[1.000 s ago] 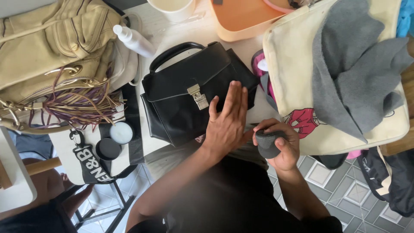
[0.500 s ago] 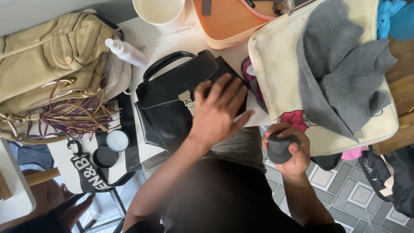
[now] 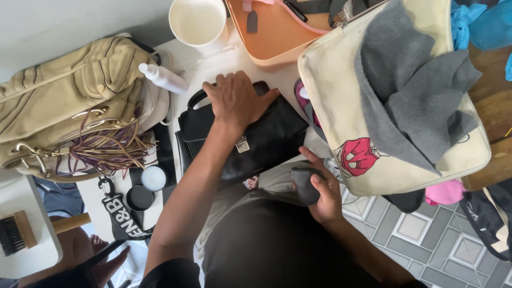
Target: The person cleans a black handbag using a small sponge and a white cream. They repeatedly dip the sponge into the cream and wipe the exterior, interior, and handle of the bag. The person rotates the bag to access different sides and continues wiping until the end of the clip.
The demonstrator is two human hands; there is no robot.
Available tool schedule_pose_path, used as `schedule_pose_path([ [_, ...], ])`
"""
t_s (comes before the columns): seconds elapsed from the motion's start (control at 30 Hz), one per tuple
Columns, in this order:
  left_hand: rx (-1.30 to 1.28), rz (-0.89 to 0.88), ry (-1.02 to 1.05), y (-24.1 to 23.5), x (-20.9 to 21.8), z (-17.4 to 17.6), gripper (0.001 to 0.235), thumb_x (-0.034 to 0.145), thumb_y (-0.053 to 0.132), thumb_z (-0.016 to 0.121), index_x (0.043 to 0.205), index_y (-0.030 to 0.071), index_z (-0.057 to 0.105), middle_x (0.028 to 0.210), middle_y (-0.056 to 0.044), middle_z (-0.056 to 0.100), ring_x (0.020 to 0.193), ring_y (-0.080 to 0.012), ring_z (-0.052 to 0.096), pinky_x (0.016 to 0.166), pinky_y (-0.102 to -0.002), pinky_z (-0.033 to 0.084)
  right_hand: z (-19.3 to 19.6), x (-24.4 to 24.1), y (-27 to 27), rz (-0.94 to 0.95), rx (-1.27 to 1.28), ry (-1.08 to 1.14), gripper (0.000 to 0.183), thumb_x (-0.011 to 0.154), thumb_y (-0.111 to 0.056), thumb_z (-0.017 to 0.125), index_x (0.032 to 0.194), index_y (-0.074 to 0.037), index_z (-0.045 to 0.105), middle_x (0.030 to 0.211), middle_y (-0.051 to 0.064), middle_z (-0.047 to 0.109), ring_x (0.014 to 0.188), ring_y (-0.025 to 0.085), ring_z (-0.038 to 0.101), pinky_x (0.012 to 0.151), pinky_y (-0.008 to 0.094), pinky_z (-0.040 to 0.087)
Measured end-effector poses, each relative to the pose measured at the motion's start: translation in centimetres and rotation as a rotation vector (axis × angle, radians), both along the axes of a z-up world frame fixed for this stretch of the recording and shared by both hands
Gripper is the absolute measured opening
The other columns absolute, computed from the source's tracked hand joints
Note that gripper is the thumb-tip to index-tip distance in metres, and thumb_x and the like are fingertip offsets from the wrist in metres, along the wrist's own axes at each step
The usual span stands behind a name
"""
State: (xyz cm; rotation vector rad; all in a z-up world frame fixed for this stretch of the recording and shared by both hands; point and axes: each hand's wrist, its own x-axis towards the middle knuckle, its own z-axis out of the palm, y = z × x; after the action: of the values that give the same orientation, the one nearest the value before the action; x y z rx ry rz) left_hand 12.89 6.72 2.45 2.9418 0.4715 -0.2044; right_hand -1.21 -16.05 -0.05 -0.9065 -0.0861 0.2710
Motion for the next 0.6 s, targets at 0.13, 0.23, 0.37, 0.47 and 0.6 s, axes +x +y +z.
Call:
schedule_pose_path([
  [0.13,-0.054,-0.030,0.125,-0.9,-0.8,1.5,0.083,0.072,0.087,0.068,0.095,0.007,0.065,0.088,-0.012,0.065,0.097,-0.0339,0.064,0.087,-0.065,0.045,-2.4,-1.4,-1.2,-0.062,-0.046,0.101,0.042,0.099,-0.017,0.056,0.131,0.008,0.061,0.145,0.024,0.059,0.091,0.019,0.074,0.072,0.027,0.062],
  [0.23,-0.011,-0.056,0.060,-0.4,-0.6,0.5,0.078,0.068,0.080,0.075,0.092,0.007,0.068,0.080,-0.011,0.064,0.087,-0.0312,0.068,0.069,-0.053,0.053,-2.2,-0.9,-1.0,-0.041,-0.068,0.064,0.024,0.096,-0.013,0.060,0.105,0.008,0.066,0.160,0.027,0.041,0.097,0.029,0.074,0.072,0.034,0.065],
  [0.37,-0.048,-0.134,-0.073,1.4,0.9,0.4,0.055,0.066,0.065,0.073,0.081,0.012,0.066,0.075,-0.008,0.063,0.078,-0.0328,0.068,0.056,-0.054,0.056,-3.9,-0.8,-1.2,-0.046,-0.232,-0.019,0.019,0.095,-0.013,0.062,0.100,0.005,0.066,0.164,0.022,0.038,0.122,0.029,0.061,0.091,0.035,0.054],
  [0.47,0.297,-0.314,-0.329,0.6,0.0,1.9,0.024,0.073,0.034,0.071,0.089,0.017,0.062,0.085,-0.003,0.056,0.075,-0.0223,0.059,0.043,-0.039,0.047,-3.0,-0.7,-1.3,0.037,-0.493,-0.074,0.018,0.094,-0.017,0.062,0.097,-0.001,0.067,0.166,0.018,0.038,0.143,0.024,0.047,0.108,0.032,0.040],
  [0.6,0.503,-0.410,-0.494,-0.6,-0.7,-2.3,0.015,0.079,0.013,0.066,0.069,0.019,0.057,0.073,0.002,0.046,0.057,-0.0173,0.054,0.036,-0.033,0.045,-2.9,-0.1,-1.2,0.089,-0.557,-0.191,0.015,0.090,-0.012,0.069,0.097,0.001,0.073,0.166,0.018,0.037,0.116,0.022,0.065,0.093,0.031,0.050],
])
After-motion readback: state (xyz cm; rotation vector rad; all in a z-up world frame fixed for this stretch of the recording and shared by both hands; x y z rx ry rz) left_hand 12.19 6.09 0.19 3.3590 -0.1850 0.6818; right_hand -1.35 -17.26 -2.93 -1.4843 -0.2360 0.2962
